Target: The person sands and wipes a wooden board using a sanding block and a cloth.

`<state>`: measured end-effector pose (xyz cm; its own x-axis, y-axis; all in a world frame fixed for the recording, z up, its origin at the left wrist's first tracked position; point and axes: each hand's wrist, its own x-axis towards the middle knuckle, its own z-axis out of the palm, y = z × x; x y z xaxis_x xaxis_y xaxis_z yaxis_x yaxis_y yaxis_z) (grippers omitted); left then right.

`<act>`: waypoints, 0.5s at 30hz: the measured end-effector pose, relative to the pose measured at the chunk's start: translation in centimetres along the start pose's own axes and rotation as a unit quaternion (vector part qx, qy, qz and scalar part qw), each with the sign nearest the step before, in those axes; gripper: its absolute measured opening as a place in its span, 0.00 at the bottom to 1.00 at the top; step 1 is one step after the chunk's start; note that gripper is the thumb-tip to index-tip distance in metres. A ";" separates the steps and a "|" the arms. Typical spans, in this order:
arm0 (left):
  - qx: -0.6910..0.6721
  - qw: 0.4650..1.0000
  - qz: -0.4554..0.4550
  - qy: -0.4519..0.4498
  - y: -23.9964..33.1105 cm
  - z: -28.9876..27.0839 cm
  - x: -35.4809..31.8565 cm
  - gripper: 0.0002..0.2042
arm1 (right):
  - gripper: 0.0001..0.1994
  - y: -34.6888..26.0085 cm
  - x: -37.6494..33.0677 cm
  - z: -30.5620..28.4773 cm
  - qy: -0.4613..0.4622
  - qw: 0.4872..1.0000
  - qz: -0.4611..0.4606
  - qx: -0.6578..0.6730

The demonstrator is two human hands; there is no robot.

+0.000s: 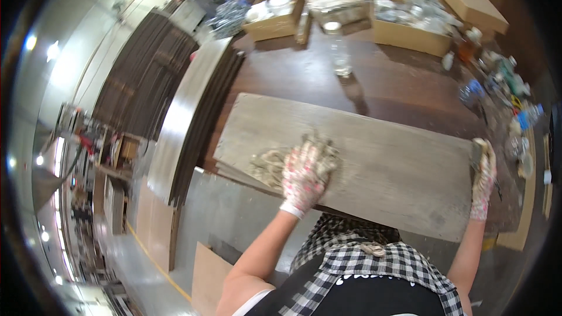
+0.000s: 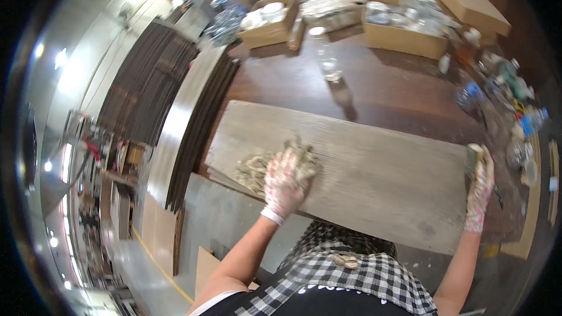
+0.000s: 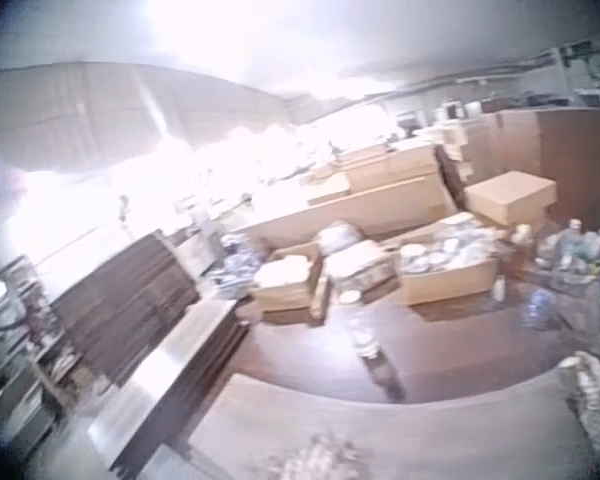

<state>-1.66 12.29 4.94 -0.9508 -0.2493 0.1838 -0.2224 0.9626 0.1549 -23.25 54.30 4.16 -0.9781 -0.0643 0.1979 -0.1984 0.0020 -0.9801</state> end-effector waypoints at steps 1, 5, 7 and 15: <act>0.010 0.999 -0.022 0.034 -3.1 0.1 0.5 0.27 | 0.22 0.3 0.2 -1.3 0.010 1.000 -0.016 -0.012; 0.074 0.973 -0.205 0.071 -17.0 0.4 -1.0 0.28 | 0.22 1.3 -0.1 0.3 0.059 0.987 -0.054 -0.136; 0.014 0.952 -0.279 0.122 -20.6 -1.4 1.2 0.30 | 0.22 3.7 1.0 -3.4 0.143 0.949 -0.080 -0.269; -0.034 0.995 -0.019 0.096 -19.4 1.1 7.4 0.28 | 0.22 2.7 2.7 -2.1 0.192 0.843 -0.249 -0.436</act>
<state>-4.65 -8.15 2.26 -0.8816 -0.3077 0.3580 -0.2364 0.9442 0.2295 -26.54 56.25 2.11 -0.6750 0.0548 0.7358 -0.3967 0.8139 -0.4245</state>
